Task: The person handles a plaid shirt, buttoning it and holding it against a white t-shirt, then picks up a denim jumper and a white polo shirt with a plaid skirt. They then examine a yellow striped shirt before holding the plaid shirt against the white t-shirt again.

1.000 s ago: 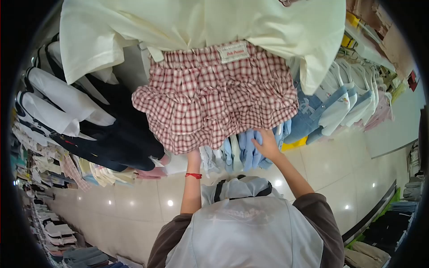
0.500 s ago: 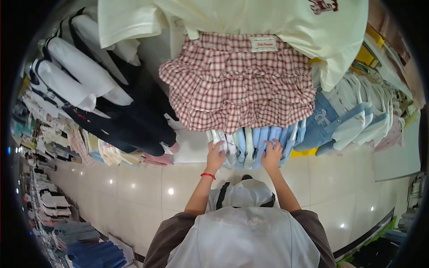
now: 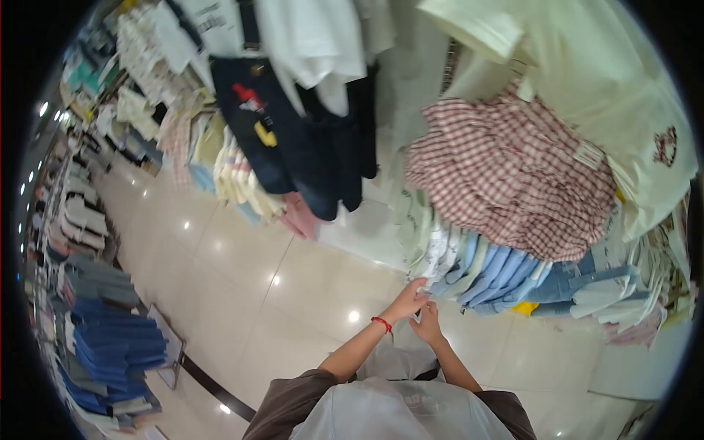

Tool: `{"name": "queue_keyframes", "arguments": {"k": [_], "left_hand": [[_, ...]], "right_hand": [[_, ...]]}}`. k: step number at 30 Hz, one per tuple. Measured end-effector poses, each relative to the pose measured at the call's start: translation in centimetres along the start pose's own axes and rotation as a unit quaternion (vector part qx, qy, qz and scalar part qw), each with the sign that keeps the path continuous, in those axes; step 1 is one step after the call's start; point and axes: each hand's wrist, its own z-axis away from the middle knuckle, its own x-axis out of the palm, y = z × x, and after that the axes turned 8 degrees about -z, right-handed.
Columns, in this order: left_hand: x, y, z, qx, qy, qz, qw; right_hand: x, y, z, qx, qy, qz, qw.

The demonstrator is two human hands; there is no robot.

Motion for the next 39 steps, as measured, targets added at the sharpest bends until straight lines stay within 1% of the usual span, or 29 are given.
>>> {"name": "queue_keyframes", "arguments": {"k": [2, 3, 4, 5, 6, 7, 8, 10, 12, 13, 15, 16, 19, 20, 21, 23, 24, 25, 27, 28, 29, 31, 33, 35, 36, 38, 39], "left_hand": [[-1.0, -2.2, 2.7, -0.001, -0.011, -0.038, 0.999], [-1.7, -3.1, 3.8, 0.001, -0.018, -0.06, 0.998], [-1.9, -0.5, 6.8, 0.156, 0.155, -0.178, 0.959], [-2.8, -2.0, 7.1, 0.118, 0.142, -0.147, 0.972], [-4.2, -4.1, 6.7, 0.08, 0.13, -0.115, 0.982], [-5.8, -4.5, 6.4, 0.043, 0.116, -0.083, 0.989], [-7.4, -5.0, 6.6, 0.039, 0.133, -0.072, 0.988], [-10.7, -3.7, 7.4, 0.029, 0.163, -0.05, 0.985], [-13.6, -3.3, 7.5, 0.006, 0.187, 0.052, 0.981], [-15.3, -3.3, 7.5, -0.005, 0.197, 0.103, 0.975], [-19.1, -4.6, 6.9, 0.003, 0.226, 0.106, 0.968], [-21.4, -4.9, 6.5, 0.009, 0.24, 0.106, 0.965], [-30.7, -5.0, 5.6, -0.026, 0.277, 0.05, 0.959], [-34.5, -4.9, 5.3, -0.038, 0.292, 0.007, 0.956], [-38.2, -3.6, 5.2, -0.036, 0.317, -0.014, 0.947], [-45.5, -0.1, 4.7, -0.037, 0.367, -0.047, 0.928], [-49.4, 0.6, 4.2, 0.001, 0.413, -0.141, 0.9], [-53.1, 1.1, 3.9, 0.037, 0.453, -0.23, 0.861], [-60.0, 3.8, 3.2, 0.065, 0.5, -0.317, 0.803], [-63.0, 5.6, 2.9, 0.052, 0.509, -0.375, 0.773], [-66.2, 7.3, 2.4, 0.042, 0.515, -0.431, 0.739], [-73.1, 9.5, 0.9, 0.024, 0.514, -0.504, 0.694], [-80.4, 11.0, -1.0, 0.022, 0.541, -0.561, 0.626], [-87.1, 13.1, -3.1, -0.046, 0.564, -0.558, 0.607], [-90.9, 13.9, -4.2, -0.05, 0.57, -0.551, 0.607], [-98.3, 14.8, -6.3, -0.059, 0.576, -0.544, 0.608], [-100.8, 15.6, -7.1, -0.087, 0.557, -0.557, 0.61]], "right_hand": [[2.6, 0.7, -1.4, -0.031, -0.066, -0.004, 0.997], [3.6, 0.1, -2.1, -0.031, -0.076, -0.041, 0.996], [4.9, -0.8, -2.6, -0.03, -0.085, -0.079, 0.993], [6.0, -1.6, -3.2, -0.029, -0.095, -0.116, 0.988], [6.8, -2.6, -3.9, -0.068, -0.1, -0.077, 0.99], [7.4, -3.7, -4.9, -0.078, -0.122, -0.065, 0.987], [8.1, -4.8, -6.1, -0.087, -0.144, -0.054, 0.984], [9.4, -7.0, -8.5, -0.099, -0.18, -0.047, 0.978], [10.8, -9.2, -11.2, -0.105, -0.205, -0.056, 0.971], [11.7, -10.2, -12.4, -0.081, -0.201, -0.091, 0.972], [13.2, -12.2, -15.5, -0.034, -0.191, -0.16, 0.968], [13.7, -13.1, -17.2, -0.026, -0.199, -0.173, 0.964], [14.9, -15.0, -22.7, -0.004, -0.207, -0.217, 0.954], [15.4, -15.3, -24.4, 0.007, -0.203, -0.233, 0.951], [16.0, -15.9, -26.0, 0.021, -0.201, -0.249, 0.947], [16.5, -18.4, -29.6, 0.007, -0.216, -0.245, 0.945], [16.9, -19.6, -31.4, -0.007, -0.227, -0.234, 0.945], [17.4, -21.0, -33.0, -0.016, -0.241, -0.23, 0.943], [18.3, -24.1, -35.8, -0.029, -0.269, -0.22, 0.937], [18.6, -26.1, -37.0, 0.0, -0.286, -0.216, 0.934], [19.3, -27.5, -38.0, -0.023, -0.29, -0.217, 0.932], [21.3, -29.1, -39.8, -0.047, -0.307, -0.252, 0.916], [22.8, -31.7, -41.1, -0.068, -0.317, -0.245, 0.914], [25.0, -33.3, -42.3, -0.075, -0.312, -0.245, 0.915], [25.8, -34.7, -42.7, -0.064, -0.309, -0.238, 0.918], [28.7, -35.9, -43.5, -0.019, -0.318, -0.276, 0.907], [30.1, -36.9, -44.2, 0.001, -0.321, -0.297, 0.899]]}}
